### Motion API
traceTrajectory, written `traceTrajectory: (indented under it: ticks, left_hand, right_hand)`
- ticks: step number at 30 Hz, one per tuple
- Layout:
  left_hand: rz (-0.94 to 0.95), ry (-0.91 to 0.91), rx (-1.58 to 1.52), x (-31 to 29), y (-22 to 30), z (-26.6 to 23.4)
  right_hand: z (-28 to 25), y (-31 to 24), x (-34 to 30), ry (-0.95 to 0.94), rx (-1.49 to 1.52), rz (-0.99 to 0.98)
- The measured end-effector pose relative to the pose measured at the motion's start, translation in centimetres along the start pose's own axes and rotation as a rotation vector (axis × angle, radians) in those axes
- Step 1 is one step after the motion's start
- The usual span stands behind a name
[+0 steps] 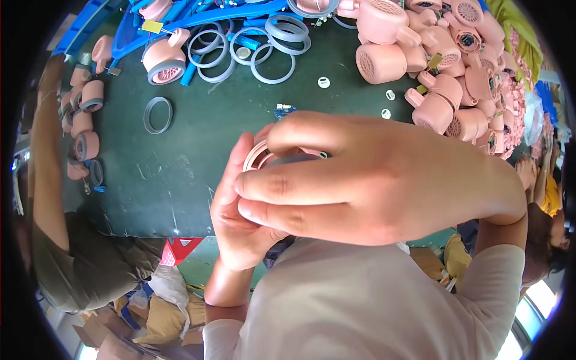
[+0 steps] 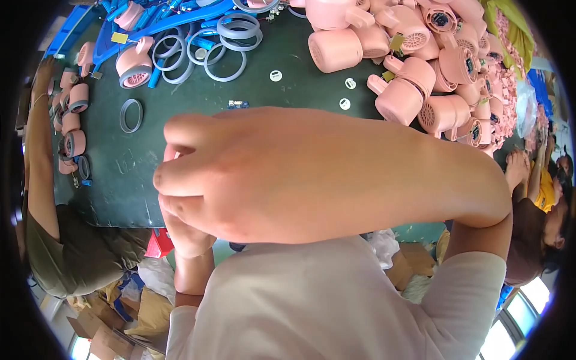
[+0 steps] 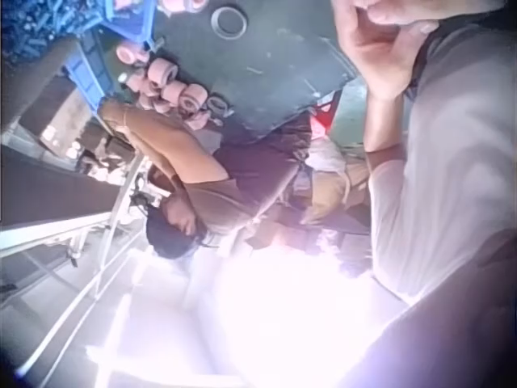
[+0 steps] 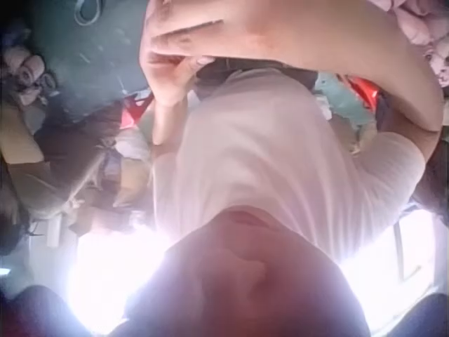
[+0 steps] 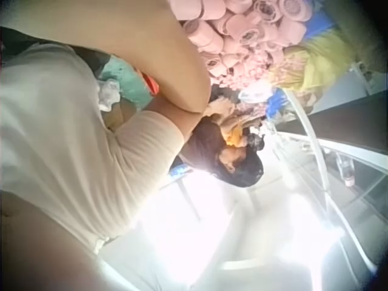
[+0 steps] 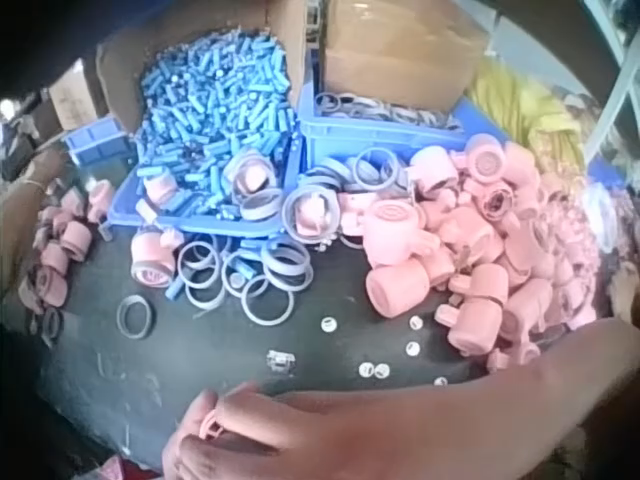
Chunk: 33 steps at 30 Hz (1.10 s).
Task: The person assembles portable fans by hand, inserting internal electronic components such as batteries and circuit boards into the fan housing, then snapping on plastic housing parts and a plastic ring.
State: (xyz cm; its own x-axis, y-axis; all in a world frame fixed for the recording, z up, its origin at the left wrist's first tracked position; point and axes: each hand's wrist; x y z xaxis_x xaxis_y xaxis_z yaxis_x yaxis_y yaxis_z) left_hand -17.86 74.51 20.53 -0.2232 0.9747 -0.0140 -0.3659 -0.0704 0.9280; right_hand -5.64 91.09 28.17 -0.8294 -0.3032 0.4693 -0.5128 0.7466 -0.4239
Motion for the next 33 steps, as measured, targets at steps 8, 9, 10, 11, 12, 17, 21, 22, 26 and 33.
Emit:
traceTrajectory:
  ticks: [8,9,10,11,12,17,21,22,26,33]
  left_hand:
    - [-0.040,0.107,-0.152,-0.7,0.2,0.8]
    - [-0.060,0.119,-0.154,-0.7,0.6,1.0]
    - [-0.081,0.130,-0.156,-0.7,1.0,1.2]
    - [-0.103,0.141,-0.157,-0.7,1.4,1.3]
    - [-0.124,0.152,-0.159,-0.7,1.7,1.5]
    - [-0.151,0.176,-0.185,-0.8,1.3,1.6]
    - [-0.131,0.140,-0.115,-0.6,2.0,2.1]
    - [-0.127,0.147,-0.105,-0.6,2.1,2.1]
    - [-0.104,0.142,-0.040,-0.5,2.1,1.9]
    - [-0.025,0.010,0.187,-1.3,0.9,0.5]
  right_hand:
    - [-0.5,-0.9,0.5,-0.036,0.066,0.030]
    - [-0.4,-1.0,0.5,-0.025,0.081,0.031]
    - [-0.6,-0.9,0.5,-0.020,0.080,0.035]
    - [-0.9,-0.7,0.5,-0.071,0.098,0.002]
    - [-1.0,-0.6,0.6,-0.121,0.115,-0.032]
    - [-1.4,-1.7,2.1,0.097,0.312,0.159]
    - [1.1,-0.6,1.7,0.270,0.285,0.044]
    - [0.5,-0.5,1.5,0.272,0.285,0.044]
    - [-2.0,-1.1,1.9,0.034,0.274,0.064]
    - [-0.5,-1.1,0.0,0.099,-0.056,0.025]
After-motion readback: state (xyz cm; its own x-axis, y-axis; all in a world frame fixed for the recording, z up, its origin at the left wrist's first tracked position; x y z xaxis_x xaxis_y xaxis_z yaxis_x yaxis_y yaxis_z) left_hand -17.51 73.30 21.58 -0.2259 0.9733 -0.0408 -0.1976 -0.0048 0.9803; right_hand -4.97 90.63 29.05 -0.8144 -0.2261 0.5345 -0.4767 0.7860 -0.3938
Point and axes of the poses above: each hand's wrist, its own x-axis towards the middle knuckle, its own z-axis out of the palm, y = z × x, and after that the axes turned 5 degrees about -z, right-handed
